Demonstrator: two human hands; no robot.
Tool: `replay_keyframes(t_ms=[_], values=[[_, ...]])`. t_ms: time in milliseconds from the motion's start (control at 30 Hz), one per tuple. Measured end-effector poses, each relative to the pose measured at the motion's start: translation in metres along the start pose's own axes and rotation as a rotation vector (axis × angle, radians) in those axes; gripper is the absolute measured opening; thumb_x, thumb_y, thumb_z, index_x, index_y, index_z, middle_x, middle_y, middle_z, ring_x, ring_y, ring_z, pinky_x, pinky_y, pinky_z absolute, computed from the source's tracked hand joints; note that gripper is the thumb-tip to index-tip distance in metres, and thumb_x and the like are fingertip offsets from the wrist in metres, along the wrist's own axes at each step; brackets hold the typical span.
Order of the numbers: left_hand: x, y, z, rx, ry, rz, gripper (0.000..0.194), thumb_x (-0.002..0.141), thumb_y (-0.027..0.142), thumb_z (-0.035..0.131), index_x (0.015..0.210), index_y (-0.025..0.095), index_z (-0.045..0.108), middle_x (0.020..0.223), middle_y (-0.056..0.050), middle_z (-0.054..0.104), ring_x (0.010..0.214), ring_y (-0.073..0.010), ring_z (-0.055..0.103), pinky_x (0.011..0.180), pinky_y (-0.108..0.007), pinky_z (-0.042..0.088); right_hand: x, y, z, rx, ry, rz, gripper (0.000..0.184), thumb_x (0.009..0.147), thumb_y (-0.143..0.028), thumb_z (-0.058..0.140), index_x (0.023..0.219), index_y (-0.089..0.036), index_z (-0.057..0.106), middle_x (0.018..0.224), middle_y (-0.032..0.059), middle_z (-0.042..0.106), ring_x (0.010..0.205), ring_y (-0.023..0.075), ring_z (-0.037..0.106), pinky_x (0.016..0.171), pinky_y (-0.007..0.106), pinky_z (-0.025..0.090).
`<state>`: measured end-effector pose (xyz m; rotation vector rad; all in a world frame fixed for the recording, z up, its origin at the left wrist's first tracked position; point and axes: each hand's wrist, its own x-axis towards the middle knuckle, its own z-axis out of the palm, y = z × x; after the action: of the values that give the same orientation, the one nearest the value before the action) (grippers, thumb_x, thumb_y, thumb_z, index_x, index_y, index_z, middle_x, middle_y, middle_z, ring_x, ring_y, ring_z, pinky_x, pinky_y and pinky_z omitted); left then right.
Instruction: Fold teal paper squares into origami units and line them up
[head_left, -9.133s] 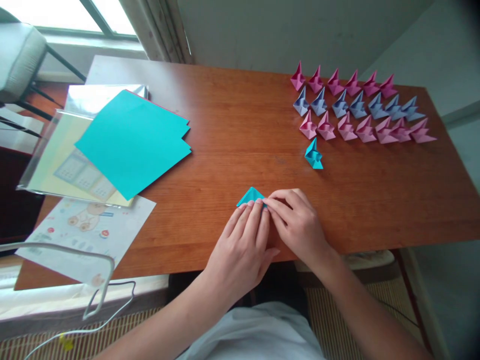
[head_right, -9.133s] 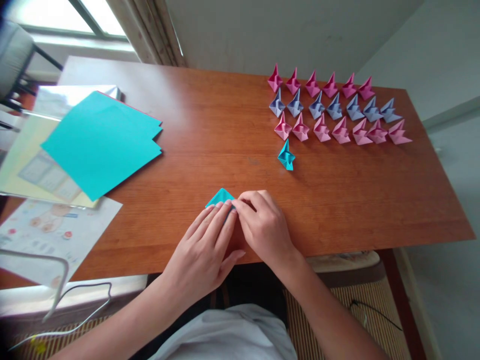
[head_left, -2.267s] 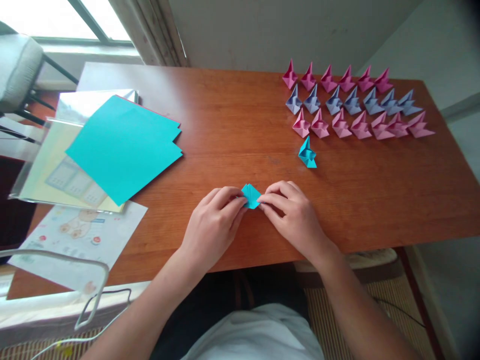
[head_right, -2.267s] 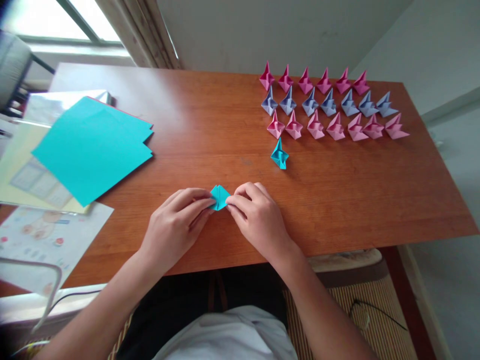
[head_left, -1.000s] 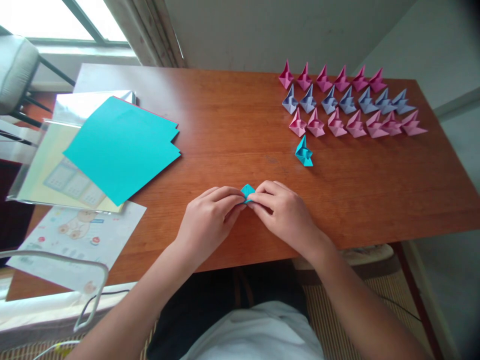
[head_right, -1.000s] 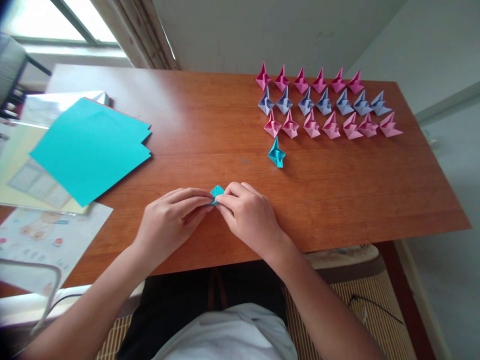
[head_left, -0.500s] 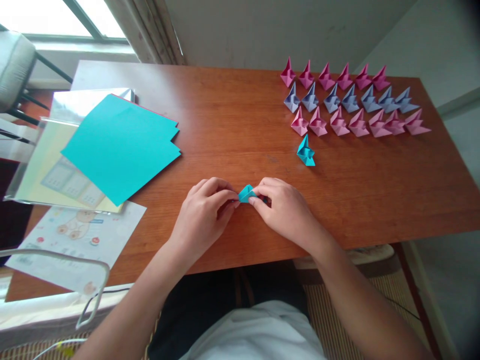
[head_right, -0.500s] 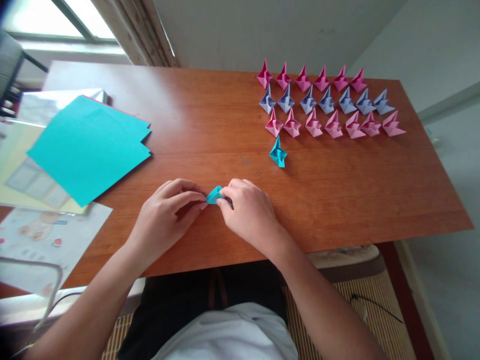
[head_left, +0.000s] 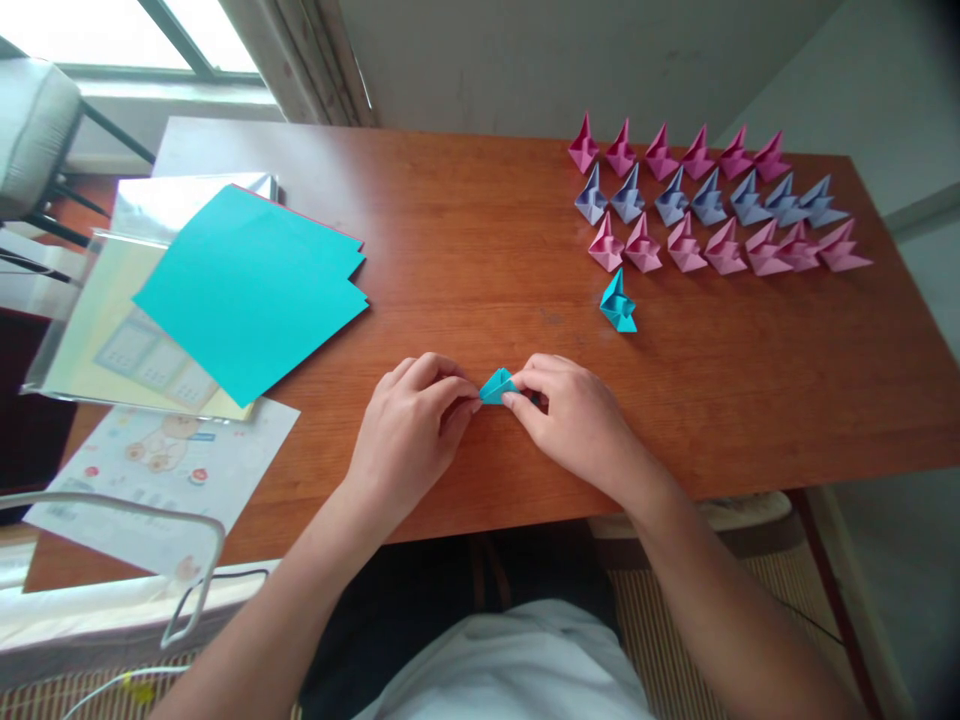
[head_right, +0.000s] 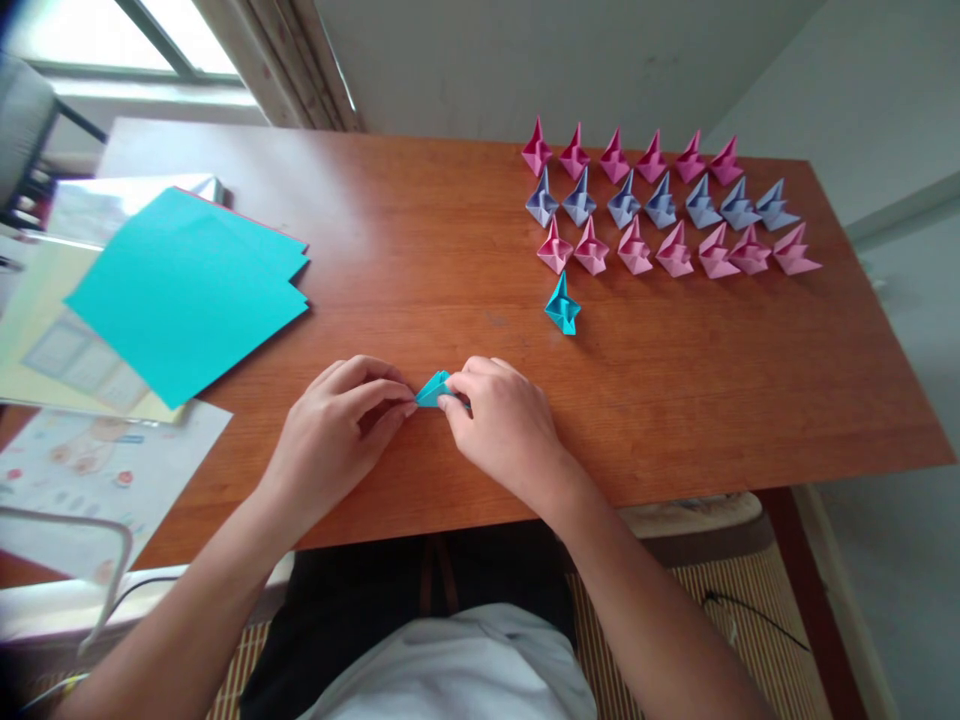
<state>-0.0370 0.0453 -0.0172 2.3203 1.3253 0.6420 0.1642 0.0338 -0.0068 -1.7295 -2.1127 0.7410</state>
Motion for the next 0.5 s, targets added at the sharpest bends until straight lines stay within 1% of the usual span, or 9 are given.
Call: replay_keyframes(t_ms=[133, 233, 500], values=[[-0.0016, 0.0016, 0.0011, -0.066, 0.029, -0.041, 0.009, 0.093, 0.022, 0.066, 0.090, 0.021, 0.075, 0.099, -0.004, 0.070, 0.090, -0.0203, 0.064, 0.082, -0.036, 0.050, -0.0004, -0.0004, 0.0000, 0.004, -0.007, 0.013, 0.023, 0.095, -0.023, 0.061, 0.073, -0.022, 0.064, 0.080, 0.0018, 0.063, 0.079, 0.0175, 0.059, 0.069, 0.032, 0.040], [-0.0013, 0.0032, 0.0022, -0.044, 0.034, -0.051, 0.009, 0.093, 0.022, 0.067, 0.088, 0.021, 0.074, 0.099, -0.004, 0.070, 0.089, -0.0209, 0.063, 0.082, -0.037, 0.049, -0.0008, -0.0010, -0.0004, 0.004, -0.013, 0.022, 0.022, 0.095, -0.023, 0.061, 0.074, -0.021, 0.064, 0.081, 0.0018, 0.063, 0.080, 0.0177, 0.059, 0.071, 0.033, 0.041], [0.0003, 0.0028, 0.0031, 0.079, -0.034, -0.029, 0.015, 0.097, 0.026, 0.060, 0.091, 0.022, 0.073, 0.101, -0.005, 0.069, 0.091, -0.0228, 0.059, 0.084, -0.039, 0.047, -0.0013, -0.0015, 0.0002, -0.032, -0.016, 0.025, 0.020, 0.096, -0.025, 0.060, 0.076, -0.021, 0.065, 0.082, 0.0017, 0.063, 0.080, 0.0181, 0.058, 0.071, 0.033, 0.040]])
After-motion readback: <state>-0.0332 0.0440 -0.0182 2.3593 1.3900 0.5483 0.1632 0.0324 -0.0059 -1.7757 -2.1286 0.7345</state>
